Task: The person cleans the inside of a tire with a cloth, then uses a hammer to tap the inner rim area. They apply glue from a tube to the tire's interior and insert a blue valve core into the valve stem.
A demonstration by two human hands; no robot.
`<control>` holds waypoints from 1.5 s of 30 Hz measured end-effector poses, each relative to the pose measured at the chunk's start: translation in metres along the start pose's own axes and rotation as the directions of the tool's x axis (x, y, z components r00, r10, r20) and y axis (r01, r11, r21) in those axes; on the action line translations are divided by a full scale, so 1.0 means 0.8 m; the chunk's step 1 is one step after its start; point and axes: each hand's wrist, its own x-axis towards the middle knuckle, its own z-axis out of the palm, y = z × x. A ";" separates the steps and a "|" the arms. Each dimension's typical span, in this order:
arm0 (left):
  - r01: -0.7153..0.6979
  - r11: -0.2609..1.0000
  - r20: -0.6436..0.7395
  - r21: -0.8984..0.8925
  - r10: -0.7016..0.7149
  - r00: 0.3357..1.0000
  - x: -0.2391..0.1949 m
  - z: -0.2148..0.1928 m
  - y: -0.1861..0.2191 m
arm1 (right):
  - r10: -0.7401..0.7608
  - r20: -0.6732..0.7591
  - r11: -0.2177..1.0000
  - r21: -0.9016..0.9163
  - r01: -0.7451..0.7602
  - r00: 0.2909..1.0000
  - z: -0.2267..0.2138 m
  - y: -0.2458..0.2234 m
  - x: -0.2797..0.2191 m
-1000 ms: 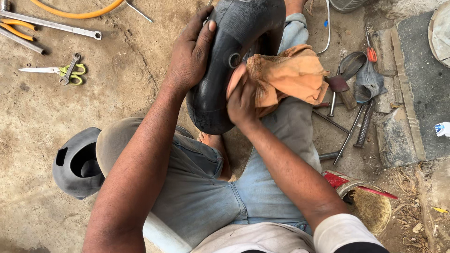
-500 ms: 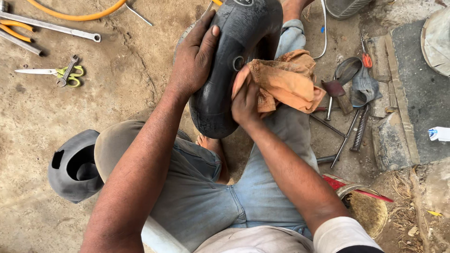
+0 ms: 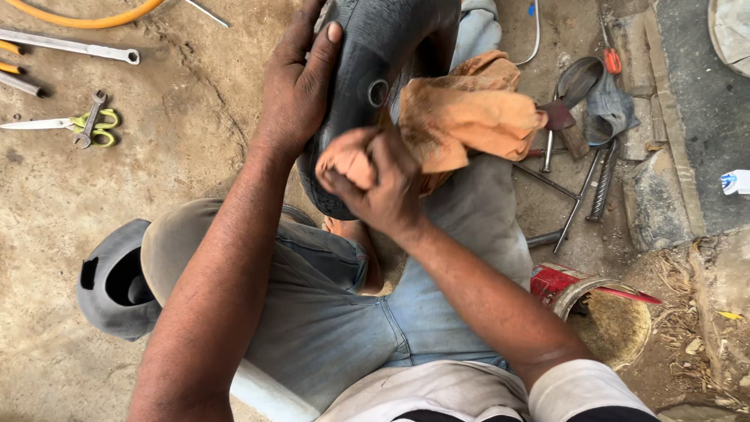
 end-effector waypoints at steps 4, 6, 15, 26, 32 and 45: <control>-0.255 0.966 -0.013 0.033 0.256 0.967 0.003 0.007 0.004 | 0.104 -0.088 0.995 0.012 -0.103 0.991 0.006 0.016 -0.001; -0.252 0.968 0.036 -0.015 0.252 0.967 0.001 0.004 0.004 | 0.250 -0.207 0.968 0.081 -0.238 0.946 0.015 0.055 0.021; -0.276 0.958 0.004 0.085 0.276 0.961 -0.007 0.000 -0.005 | 0.810 0.175 0.214 0.800 -0.560 0.560 0.056 0.130 0.019; -0.165 0.947 -0.341 0.276 0.257 0.904 0.017 -0.051 -0.055 | 0.115 0.688 0.993 -0.094 -0.069 0.717 0.010 0.102 -0.038; 0.043 0.996 -0.668 0.075 0.018 0.744 0.021 -0.088 -0.121 | 0.471 0.673 0.874 -0.442 -0.200 0.570 -0.018 0.100 -0.045; 0.865 0.474 -0.784 0.167 -0.468 0.408 0.020 -0.113 -0.236 | 0.677 0.149 0.224 0.891 -0.394 0.721 -0.133 0.242 -0.024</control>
